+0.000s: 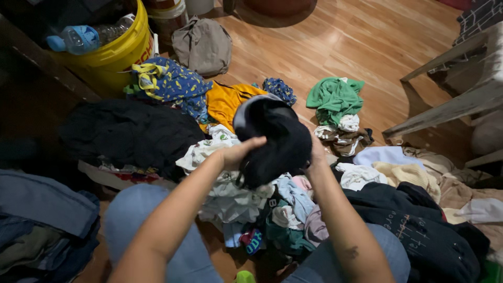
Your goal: The person sorts laundry on the floor, picking up various items of clothing from a large pile and moving them into smaller groups.
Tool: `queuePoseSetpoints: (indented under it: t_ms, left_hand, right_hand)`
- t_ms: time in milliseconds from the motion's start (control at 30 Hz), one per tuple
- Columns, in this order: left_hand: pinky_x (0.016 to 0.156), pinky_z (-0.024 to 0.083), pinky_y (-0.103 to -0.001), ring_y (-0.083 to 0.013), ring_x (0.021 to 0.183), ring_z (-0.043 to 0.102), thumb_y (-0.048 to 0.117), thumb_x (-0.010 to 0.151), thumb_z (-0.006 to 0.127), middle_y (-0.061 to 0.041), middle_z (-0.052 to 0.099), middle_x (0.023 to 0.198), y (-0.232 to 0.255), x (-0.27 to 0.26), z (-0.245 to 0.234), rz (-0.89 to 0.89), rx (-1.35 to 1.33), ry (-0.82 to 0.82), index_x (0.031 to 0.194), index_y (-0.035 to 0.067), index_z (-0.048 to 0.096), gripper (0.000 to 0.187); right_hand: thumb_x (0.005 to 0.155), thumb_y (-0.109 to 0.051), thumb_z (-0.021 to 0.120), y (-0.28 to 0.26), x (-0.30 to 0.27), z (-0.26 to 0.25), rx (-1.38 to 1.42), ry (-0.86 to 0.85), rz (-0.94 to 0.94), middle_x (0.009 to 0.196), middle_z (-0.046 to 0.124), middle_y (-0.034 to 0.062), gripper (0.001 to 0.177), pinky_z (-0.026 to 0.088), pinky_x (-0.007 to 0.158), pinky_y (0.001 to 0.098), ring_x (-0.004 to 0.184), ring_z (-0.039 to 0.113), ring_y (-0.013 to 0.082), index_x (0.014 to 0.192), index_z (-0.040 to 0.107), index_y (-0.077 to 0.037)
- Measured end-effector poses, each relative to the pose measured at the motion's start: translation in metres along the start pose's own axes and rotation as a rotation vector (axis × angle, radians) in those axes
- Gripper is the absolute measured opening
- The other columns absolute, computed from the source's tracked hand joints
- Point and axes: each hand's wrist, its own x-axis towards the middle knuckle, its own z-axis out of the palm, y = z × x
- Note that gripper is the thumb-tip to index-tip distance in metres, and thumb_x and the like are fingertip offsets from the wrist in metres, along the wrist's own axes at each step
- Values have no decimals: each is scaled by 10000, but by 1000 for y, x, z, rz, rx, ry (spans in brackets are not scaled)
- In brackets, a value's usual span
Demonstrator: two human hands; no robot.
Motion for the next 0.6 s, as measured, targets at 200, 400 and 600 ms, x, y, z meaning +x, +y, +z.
queuePoseSetpoints:
  t_ms: [200, 400, 600]
  left_hand:
    - [1223, 203, -404, -269, 1523, 276, 612, 939, 560, -121, 328, 1649, -90, 10, -26, -200, 1175, -133, 1581, 136, 386, 818]
    - [1111, 353, -421, -281, 1326, 495, 458, 645, 820, -82, 563, 1445, -48, -86, -69, 97, 1518, 120, 1381, 184, 592, 818]
    - [737, 569, -442, -347, 767, 714, 460, 686, 811, -185, 740, 844, 34, -238, -27, -9, 1446, 703, 870, 80, 805, 421]
  right_hand:
    - [844, -122, 530, -16, -48, 95, -321, -36, 15, 1397, 590, 132, 601, 496, 1046, 347, 1229, 605, 249, 1444, 526, -76]
    - [872, -117, 561, 15, -48, 109, -860, -411, 80, 1287, 651, 94, 486, 484, 1007, 340, 1156, 617, 215, 1346, 594, -14]
    - [865, -301, 590, 30, -21, 147, -2057, -511, -18, 924, 746, 194, 313, 555, 814, 480, 861, 715, 372, 982, 774, -76]
